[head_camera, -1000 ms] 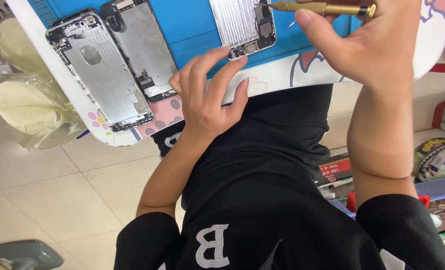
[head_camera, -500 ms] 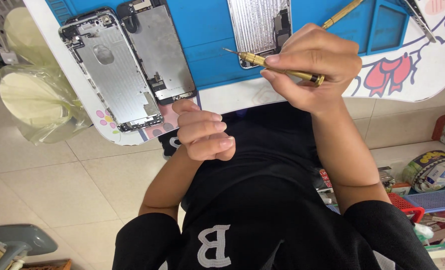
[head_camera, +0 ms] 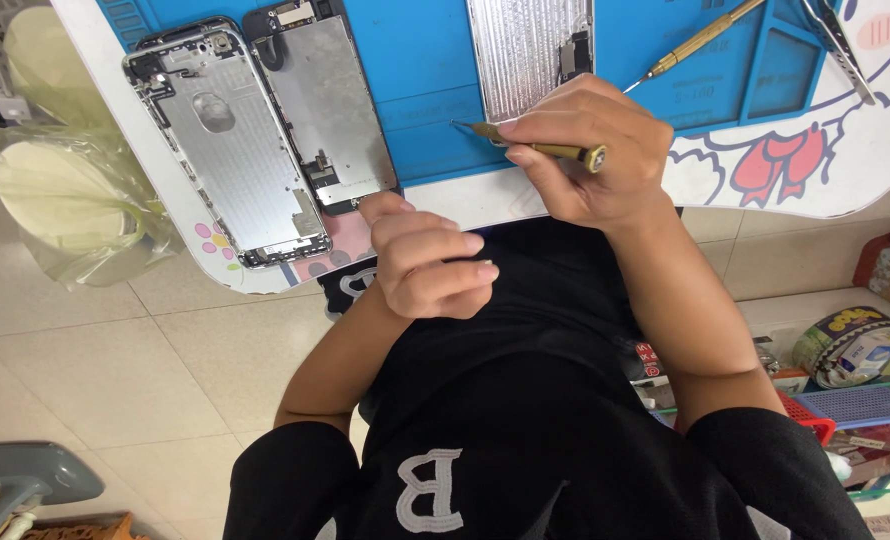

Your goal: The recorder is disassembling and working on the internal components of mobile phones at a repair station.

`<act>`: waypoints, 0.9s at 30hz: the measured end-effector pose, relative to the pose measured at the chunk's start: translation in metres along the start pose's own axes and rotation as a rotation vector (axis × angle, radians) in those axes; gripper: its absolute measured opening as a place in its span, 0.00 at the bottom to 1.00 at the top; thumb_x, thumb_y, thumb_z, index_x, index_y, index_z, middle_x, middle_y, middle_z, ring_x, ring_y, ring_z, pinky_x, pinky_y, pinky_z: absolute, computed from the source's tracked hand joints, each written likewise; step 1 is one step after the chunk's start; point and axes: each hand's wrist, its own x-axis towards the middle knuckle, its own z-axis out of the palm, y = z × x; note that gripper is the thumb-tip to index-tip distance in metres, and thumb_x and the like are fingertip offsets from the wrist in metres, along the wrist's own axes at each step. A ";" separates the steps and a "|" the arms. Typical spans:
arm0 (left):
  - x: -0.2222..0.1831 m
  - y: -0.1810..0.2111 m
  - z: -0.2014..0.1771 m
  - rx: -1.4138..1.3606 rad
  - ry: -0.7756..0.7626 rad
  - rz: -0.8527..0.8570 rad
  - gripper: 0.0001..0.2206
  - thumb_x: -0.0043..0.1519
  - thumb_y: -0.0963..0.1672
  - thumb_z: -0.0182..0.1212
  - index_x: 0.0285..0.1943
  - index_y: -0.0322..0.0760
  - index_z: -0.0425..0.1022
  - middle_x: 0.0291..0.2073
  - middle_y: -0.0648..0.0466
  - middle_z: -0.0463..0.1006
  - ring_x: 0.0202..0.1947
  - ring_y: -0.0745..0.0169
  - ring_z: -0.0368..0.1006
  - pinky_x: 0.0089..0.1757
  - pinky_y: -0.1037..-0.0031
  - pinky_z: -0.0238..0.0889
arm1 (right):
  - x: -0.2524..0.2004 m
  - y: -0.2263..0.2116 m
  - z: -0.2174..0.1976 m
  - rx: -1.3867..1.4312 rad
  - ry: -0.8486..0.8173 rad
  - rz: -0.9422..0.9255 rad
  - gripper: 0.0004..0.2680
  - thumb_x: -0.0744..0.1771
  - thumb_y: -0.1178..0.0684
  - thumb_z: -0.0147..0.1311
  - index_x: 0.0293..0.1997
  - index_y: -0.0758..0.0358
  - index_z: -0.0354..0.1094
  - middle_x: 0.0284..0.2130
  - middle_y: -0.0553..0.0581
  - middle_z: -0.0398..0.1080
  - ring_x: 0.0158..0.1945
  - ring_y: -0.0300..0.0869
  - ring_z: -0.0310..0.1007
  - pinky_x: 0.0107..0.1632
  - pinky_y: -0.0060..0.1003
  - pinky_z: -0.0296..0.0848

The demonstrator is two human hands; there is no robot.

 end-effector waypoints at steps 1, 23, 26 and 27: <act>0.009 0.002 0.000 0.002 0.003 0.001 0.06 0.62 0.48 0.67 0.44 0.55 0.74 0.44 0.66 0.73 0.42 0.68 0.69 0.51 0.65 0.54 | -0.004 0.003 -0.001 0.001 -0.002 -0.003 0.07 0.67 0.67 0.67 0.45 0.70 0.72 0.36 0.61 0.77 0.39 0.48 0.79 0.41 0.36 0.75; 0.050 -0.016 -0.009 0.467 -0.154 -0.133 0.13 0.58 0.49 0.82 0.46 0.43 0.86 0.34 0.67 0.81 0.37 0.69 0.68 0.47 0.69 0.46 | -0.021 0.008 -0.003 0.186 0.135 0.121 0.03 0.69 0.63 0.58 0.43 0.73 0.70 0.36 0.62 0.75 0.37 0.46 0.76 0.42 0.35 0.76; 0.050 -0.018 -0.008 0.452 -0.152 -0.131 0.12 0.58 0.48 0.82 0.45 0.43 0.86 0.34 0.66 0.81 0.37 0.69 0.69 0.47 0.69 0.46 | -0.022 0.009 -0.003 0.187 0.136 0.114 0.03 0.69 0.63 0.58 0.43 0.73 0.69 0.36 0.62 0.75 0.37 0.46 0.75 0.41 0.35 0.75; 0.049 -0.018 -0.007 0.443 -0.151 -0.131 0.11 0.58 0.48 0.82 0.44 0.43 0.86 0.34 0.66 0.81 0.37 0.69 0.69 0.47 0.69 0.46 | -0.022 0.010 -0.002 0.198 0.137 0.116 0.03 0.69 0.63 0.58 0.43 0.73 0.69 0.35 0.62 0.75 0.36 0.46 0.75 0.41 0.35 0.75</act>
